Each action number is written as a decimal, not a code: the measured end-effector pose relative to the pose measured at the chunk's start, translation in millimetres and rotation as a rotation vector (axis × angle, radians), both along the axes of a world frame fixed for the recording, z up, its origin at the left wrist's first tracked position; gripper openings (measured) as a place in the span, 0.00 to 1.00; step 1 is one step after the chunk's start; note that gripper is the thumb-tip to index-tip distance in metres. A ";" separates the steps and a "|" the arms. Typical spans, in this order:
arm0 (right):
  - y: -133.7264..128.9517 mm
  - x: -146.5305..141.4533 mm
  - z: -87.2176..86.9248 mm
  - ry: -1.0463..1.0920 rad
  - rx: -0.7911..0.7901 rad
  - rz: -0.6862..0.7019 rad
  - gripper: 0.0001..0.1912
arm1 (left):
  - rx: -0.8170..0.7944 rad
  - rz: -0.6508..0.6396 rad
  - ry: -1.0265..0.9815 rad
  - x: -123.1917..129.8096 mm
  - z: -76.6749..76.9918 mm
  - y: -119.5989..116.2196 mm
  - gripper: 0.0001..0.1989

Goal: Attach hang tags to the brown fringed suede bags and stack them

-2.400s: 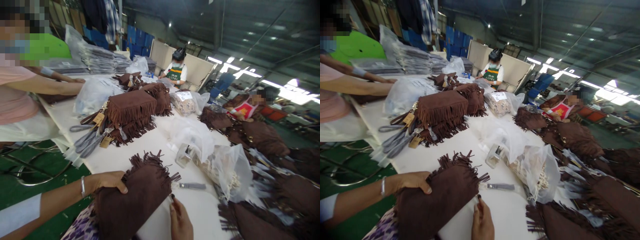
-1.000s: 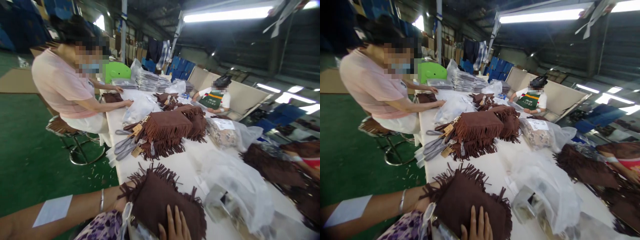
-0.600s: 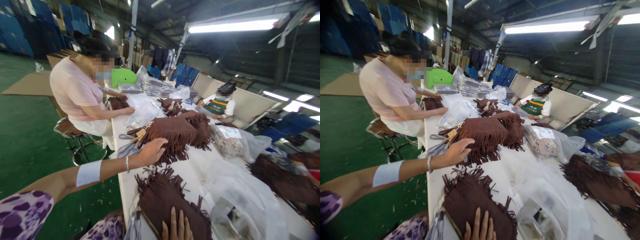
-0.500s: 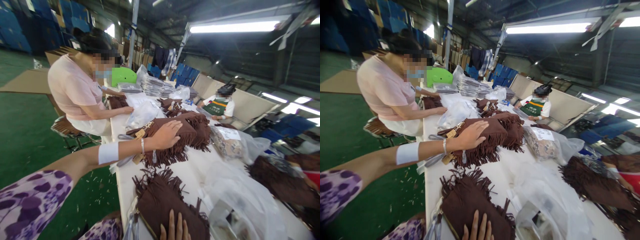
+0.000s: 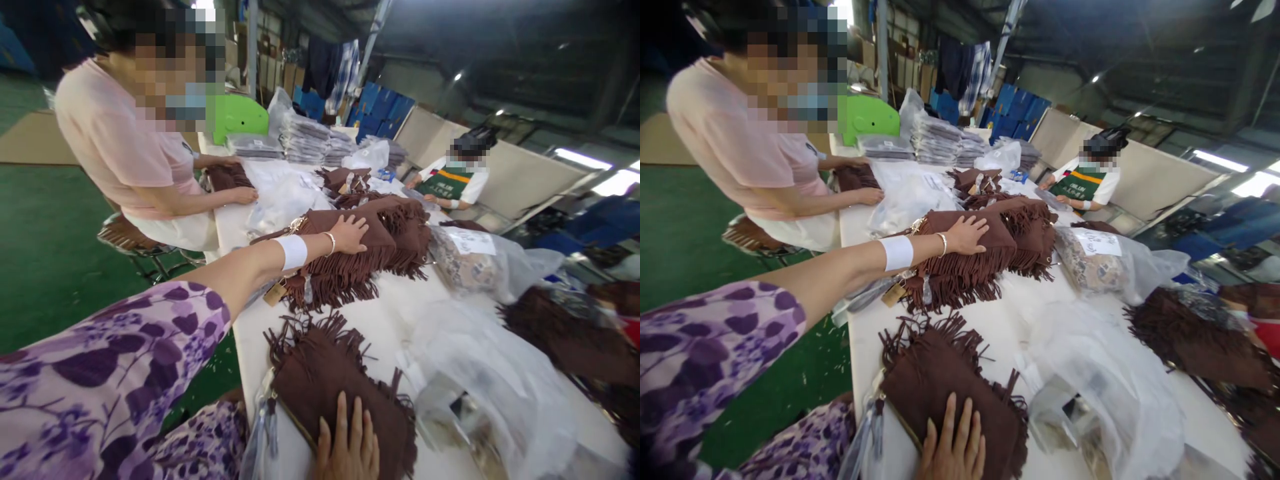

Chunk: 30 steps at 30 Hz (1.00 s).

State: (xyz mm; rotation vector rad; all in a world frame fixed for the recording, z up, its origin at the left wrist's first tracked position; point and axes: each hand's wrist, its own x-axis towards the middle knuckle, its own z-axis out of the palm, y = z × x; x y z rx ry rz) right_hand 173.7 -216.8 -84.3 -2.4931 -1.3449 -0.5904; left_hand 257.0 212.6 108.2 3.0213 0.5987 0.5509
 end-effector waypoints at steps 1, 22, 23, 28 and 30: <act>-0.3 -3.0 7.4 0.023 -0.034 0.020 0.36 | -0.014 -0.003 0.002 -0.3 3.2 -2.5 0.37; 5.8 12.0 26.1 0.077 -0.126 0.059 0.29 | -0.495 0.035 0.134 -271.3 -129.1 -249.5 0.49; 3.8 15.6 25.8 0.078 -0.126 0.048 0.30 | -0.490 0.007 0.135 -271.4 -130.6 -242.3 0.51; -8.7 29.6 19.1 0.068 -0.112 -0.008 0.30 | -0.425 -0.159 0.149 -273.4 -134.7 -205.0 0.24; -10.2 31.2 17.6 0.059 -0.113 -0.007 0.30 | -0.377 -0.197 0.136 -270.6 -134.6 -193.9 0.17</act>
